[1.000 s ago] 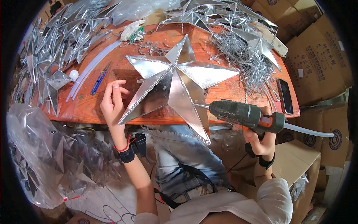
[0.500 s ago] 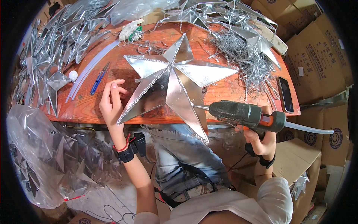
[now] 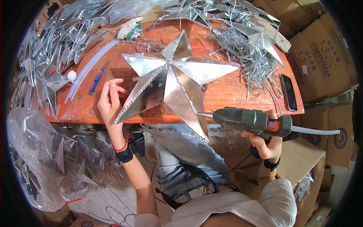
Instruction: Use a hot glue gun to attach decorative tinsel and beads to large silver stars.
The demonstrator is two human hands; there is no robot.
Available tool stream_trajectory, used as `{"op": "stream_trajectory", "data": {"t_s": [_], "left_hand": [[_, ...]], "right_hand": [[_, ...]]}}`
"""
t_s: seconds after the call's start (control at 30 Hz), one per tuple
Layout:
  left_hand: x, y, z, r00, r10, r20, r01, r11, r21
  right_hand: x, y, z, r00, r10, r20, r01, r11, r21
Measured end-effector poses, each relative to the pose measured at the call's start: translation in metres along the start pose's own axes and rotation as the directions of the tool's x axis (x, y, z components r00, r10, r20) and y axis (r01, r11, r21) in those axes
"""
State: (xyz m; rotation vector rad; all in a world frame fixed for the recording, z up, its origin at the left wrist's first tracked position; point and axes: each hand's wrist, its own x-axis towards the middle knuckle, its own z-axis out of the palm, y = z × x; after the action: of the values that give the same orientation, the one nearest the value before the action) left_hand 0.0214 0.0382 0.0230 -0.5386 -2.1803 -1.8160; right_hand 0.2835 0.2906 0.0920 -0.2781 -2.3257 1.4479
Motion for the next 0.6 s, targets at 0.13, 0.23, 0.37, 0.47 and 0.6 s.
{"op": "stream_trajectory", "data": {"t_s": [0.13,0.23,0.37,0.47,0.6], "left_hand": [[0.0,0.0,0.001,1.0,0.004,0.004,-0.004,1.0,0.009],[0.0,0.002,0.0,1.0,-0.012,0.007,0.012,1.0,0.019],[0.0,0.002,-0.002,0.998,-0.043,0.037,0.042,0.998,0.038],[0.0,0.0,-0.003,0.998,-0.05,0.031,0.049,0.998,0.041],[0.0,0.0,-0.001,0.998,-0.06,0.033,0.059,0.997,0.042]], "right_hand": [[-0.005,0.002,-0.004,1.0,0.005,0.003,-0.005,1.0,-0.009],[-0.008,0.004,-0.006,1.0,-0.023,0.021,0.024,1.0,-0.015],[-0.011,0.0,-0.006,1.0,0.004,0.01,-0.004,1.0,0.009],[-0.013,0.0,-0.006,1.0,0.019,0.005,-0.019,1.0,0.02],[-0.014,0.001,-0.011,0.999,-0.011,0.042,0.011,1.0,-0.002]]}}
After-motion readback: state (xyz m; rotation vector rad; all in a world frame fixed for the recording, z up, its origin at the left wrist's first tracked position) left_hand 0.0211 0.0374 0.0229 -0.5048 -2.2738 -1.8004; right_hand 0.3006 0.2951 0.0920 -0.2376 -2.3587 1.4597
